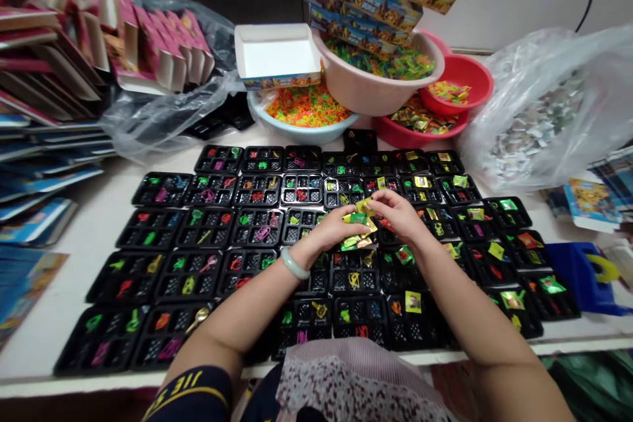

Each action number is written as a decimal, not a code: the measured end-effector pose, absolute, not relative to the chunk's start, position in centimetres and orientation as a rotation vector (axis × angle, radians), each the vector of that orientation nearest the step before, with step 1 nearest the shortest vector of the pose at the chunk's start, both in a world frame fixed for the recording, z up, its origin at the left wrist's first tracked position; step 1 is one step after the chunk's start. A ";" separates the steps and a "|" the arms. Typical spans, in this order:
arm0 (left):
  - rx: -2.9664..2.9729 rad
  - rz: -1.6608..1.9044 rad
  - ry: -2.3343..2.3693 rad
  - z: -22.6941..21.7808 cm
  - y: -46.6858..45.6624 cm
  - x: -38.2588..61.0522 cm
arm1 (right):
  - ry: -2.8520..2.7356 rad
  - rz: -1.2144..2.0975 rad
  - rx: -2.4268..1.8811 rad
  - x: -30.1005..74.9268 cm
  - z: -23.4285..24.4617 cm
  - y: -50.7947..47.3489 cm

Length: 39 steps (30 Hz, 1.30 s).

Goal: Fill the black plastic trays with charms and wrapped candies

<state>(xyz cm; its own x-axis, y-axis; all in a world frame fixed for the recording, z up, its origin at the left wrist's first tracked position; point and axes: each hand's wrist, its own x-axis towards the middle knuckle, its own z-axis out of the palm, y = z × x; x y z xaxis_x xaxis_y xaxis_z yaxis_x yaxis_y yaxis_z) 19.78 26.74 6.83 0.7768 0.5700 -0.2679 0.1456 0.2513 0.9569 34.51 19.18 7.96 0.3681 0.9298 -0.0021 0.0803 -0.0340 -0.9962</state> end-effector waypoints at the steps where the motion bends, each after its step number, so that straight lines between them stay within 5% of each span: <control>1: 1.267 0.316 0.670 6.8 26.8 19.7 | -0.900 0.905 -1.436 35.0 7.6 19.4; 12: 1.086 0.432 0.694 7.8 29.2 18.6 | -0.798 0.200 -1.891 46.4 5.2 30.3; 20: 1.111 0.427 0.767 8.3 31.0 15.6 | -1.022 0.160 -2.227 46.8 4.9 32.2; 33: 1.126 0.476 0.801 8.2 31.9 13.5 | -1.127 0.123 -2.174 46.2 6.3 41.4; 39: 1.028 0.632 0.827 7.8 32.8 13.4 | -1.352 0.187 -1.921 41.5 7.5 37.1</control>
